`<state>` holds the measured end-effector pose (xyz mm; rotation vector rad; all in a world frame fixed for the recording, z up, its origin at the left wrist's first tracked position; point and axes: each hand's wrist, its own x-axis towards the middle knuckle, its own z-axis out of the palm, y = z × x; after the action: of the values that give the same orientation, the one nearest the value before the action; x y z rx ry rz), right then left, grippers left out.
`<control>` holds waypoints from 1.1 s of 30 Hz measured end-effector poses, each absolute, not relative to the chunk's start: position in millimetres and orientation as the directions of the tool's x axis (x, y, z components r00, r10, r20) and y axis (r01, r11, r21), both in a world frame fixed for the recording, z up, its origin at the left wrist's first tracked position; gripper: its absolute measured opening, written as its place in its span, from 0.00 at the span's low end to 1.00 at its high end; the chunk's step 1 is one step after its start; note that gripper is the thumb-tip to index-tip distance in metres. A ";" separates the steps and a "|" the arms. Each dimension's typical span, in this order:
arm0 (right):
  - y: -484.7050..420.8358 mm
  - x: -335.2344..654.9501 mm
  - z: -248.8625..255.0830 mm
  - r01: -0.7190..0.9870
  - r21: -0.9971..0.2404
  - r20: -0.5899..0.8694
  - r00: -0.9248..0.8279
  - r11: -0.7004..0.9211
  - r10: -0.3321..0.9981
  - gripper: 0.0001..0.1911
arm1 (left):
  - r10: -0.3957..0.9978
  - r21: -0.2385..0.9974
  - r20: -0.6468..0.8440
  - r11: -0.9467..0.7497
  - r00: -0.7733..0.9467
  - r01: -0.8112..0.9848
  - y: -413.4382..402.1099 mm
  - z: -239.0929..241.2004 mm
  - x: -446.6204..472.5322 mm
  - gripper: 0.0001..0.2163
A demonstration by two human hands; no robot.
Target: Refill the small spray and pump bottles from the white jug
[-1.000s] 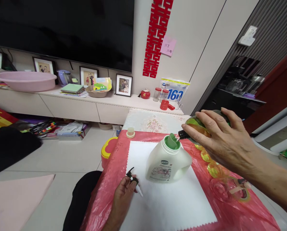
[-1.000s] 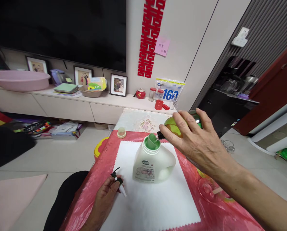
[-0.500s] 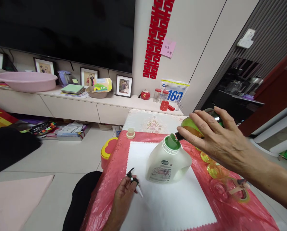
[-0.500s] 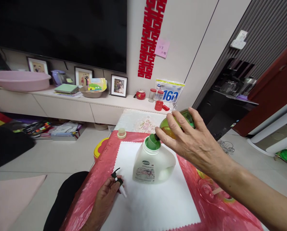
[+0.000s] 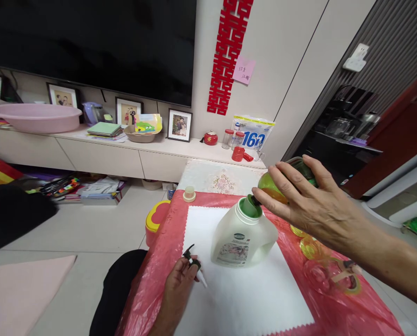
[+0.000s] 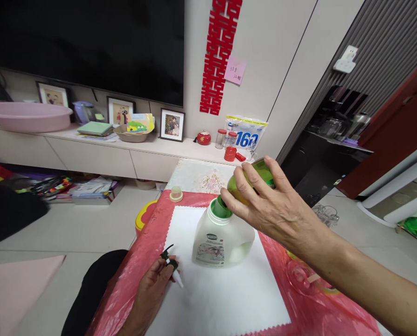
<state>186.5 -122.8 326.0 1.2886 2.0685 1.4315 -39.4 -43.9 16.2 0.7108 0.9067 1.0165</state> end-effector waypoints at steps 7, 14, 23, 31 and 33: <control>-125.8 187.5 327.8 0.522 0.847 0.206 -0.504 0.106 0.839 0.27 | 0.930 0.853 -0.264 0.348 0.254 -0.388 -45.0 13.7 -41.3 0.21; -126.0 184.8 330.6 0.463 0.880 0.190 -0.545 0.105 0.816 0.26 | 0.928 0.862 -0.261 0.348 0.264 -0.370 -45.0 10.6 -43.4 0.21; -125.6 189.4 320.1 0.529 0.846 0.218 -0.463 0.071 0.859 0.26 | 0.927 0.846 -0.261 0.353 0.268 -0.400 -44.6 3.6 -43.7 0.21; -173.1 201.2 302.8 0.924 0.381 0.491 -0.176 -0.029 0.854 0.28 | 0.921 0.825 -0.292 0.380 0.259 -0.418 -45.2 15.5 -41.8 0.23; -194.4 197.6 292.2 0.982 0.187 0.540 -0.082 -0.025 0.838 0.31 | 0.914 0.805 -0.306 0.398 0.269 -0.440 -45.9 20.7 -41.1 0.22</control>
<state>197.6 -194.4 292.2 2.2865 2.3592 0.9208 -41.1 -45.9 20.7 0.6596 0.8651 1.0074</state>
